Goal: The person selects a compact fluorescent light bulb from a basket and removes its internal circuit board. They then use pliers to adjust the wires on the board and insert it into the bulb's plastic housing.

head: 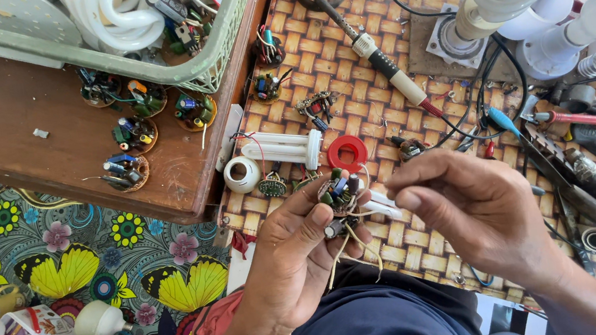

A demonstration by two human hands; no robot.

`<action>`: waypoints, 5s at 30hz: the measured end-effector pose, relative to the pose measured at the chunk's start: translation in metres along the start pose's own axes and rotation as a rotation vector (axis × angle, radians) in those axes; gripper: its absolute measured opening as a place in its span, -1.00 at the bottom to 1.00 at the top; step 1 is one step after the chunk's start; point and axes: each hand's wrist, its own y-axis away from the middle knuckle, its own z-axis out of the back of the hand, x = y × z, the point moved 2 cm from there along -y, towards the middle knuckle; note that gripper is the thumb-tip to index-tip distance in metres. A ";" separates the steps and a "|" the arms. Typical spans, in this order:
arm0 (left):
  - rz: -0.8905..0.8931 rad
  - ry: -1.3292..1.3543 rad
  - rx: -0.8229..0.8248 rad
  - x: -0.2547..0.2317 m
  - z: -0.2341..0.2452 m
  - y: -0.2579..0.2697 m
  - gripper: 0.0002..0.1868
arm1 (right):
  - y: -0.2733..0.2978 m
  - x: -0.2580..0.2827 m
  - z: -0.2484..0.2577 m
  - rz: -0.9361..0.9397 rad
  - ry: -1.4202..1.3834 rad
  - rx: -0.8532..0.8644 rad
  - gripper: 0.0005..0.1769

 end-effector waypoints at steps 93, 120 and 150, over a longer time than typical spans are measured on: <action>-0.235 -0.377 0.087 0.021 -0.027 -0.002 -0.57 | 0.007 -0.019 0.021 0.232 0.032 0.020 -0.76; 0.142 0.038 0.105 0.029 -0.032 -0.006 -0.50 | 0.026 -0.024 0.028 0.024 -0.138 0.000 -0.81; -0.696 -1.161 0.125 0.029 -0.059 0.004 -0.63 | 0.042 -0.079 0.014 -0.237 -0.488 -0.030 -0.82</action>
